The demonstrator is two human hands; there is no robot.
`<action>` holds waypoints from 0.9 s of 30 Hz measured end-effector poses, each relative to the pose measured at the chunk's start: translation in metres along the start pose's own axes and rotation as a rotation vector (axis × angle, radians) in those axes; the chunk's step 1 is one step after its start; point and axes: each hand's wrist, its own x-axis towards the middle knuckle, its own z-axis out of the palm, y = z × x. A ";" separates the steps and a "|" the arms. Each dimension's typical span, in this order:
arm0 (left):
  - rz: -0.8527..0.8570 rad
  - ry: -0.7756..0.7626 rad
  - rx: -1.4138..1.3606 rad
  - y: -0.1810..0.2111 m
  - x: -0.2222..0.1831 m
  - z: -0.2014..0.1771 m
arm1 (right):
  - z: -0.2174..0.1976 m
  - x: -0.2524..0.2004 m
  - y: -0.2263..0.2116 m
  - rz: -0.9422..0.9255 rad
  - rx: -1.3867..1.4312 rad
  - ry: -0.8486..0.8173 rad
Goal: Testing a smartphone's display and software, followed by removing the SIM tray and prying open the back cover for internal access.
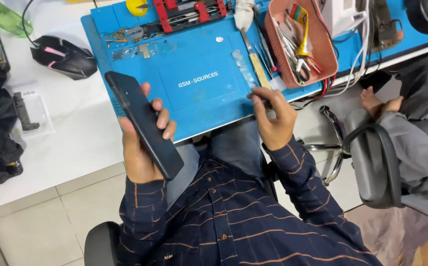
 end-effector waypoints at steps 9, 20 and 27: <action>-0.028 -0.119 -0.206 -0.016 0.014 -0.023 | 0.032 0.053 0.062 -0.231 -0.496 -0.238; -0.117 0.075 -0.286 0.009 -0.018 -0.023 | 0.047 0.096 0.105 -0.285 -0.674 -0.326; -0.122 0.170 -0.236 0.012 -0.013 -0.020 | 0.052 0.100 0.084 -0.315 -0.682 -0.352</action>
